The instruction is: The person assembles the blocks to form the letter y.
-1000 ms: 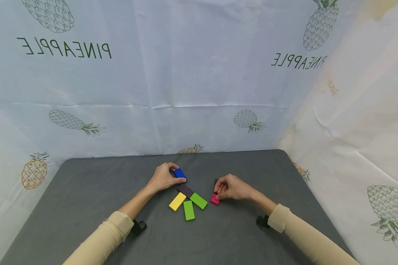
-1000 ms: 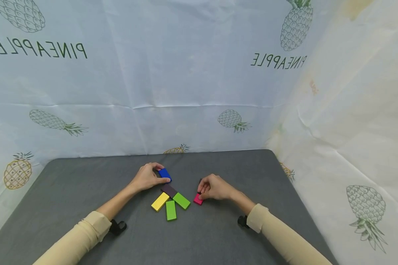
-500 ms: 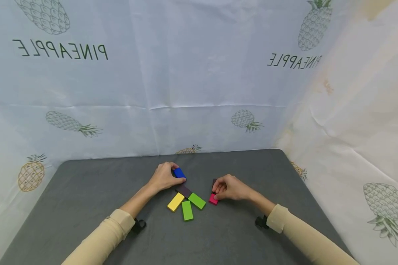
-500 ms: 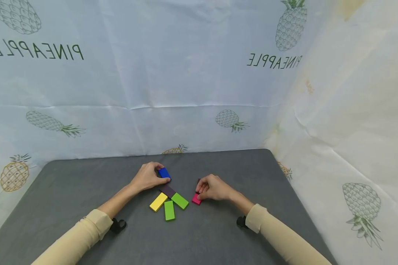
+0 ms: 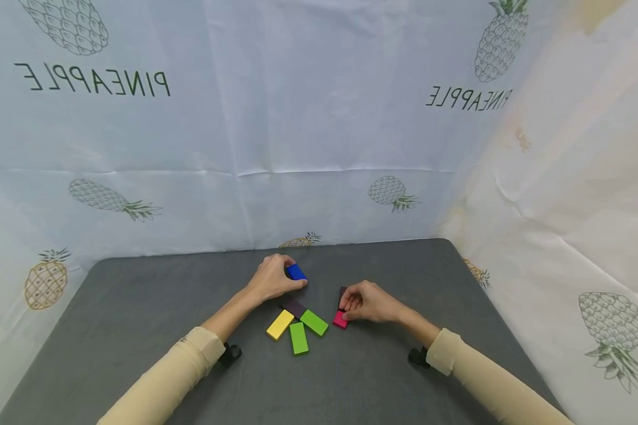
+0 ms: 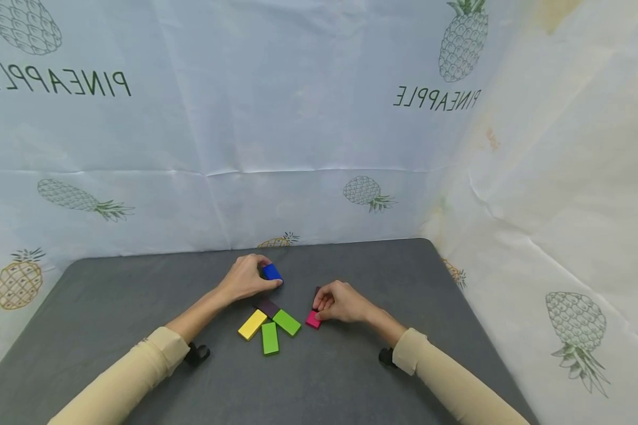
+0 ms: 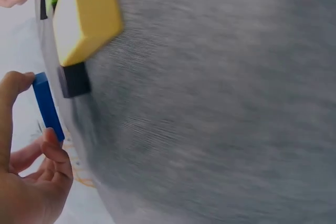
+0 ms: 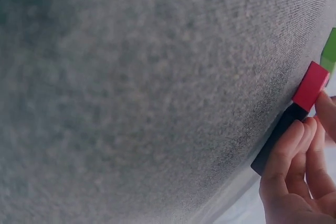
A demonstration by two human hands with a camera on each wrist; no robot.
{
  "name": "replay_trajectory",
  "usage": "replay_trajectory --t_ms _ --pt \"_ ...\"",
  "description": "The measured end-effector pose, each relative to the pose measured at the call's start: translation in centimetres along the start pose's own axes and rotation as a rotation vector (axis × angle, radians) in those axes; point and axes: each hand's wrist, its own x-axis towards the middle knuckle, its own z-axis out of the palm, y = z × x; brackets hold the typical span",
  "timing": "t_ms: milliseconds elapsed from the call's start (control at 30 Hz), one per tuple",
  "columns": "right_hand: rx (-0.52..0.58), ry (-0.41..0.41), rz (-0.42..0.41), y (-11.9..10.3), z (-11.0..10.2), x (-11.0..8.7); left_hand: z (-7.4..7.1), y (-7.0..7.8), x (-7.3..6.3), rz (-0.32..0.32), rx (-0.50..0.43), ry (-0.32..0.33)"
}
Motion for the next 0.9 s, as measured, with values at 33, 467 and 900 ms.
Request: replay_trajectory --t_ms 33,467,900 --pt "0.0 -0.001 0.003 0.0 0.0 0.0 0.1 0.3 0.2 0.007 0.001 -0.009" --pt "0.015 -0.011 0.009 0.1 -0.2 0.0 1.3 3.4 2.4 0.07 -0.003 -0.098" --pt "0.015 -0.02 0.01 0.3 -0.2 0.2 3.0 3.9 3.8 0.074 -0.019 -0.135"
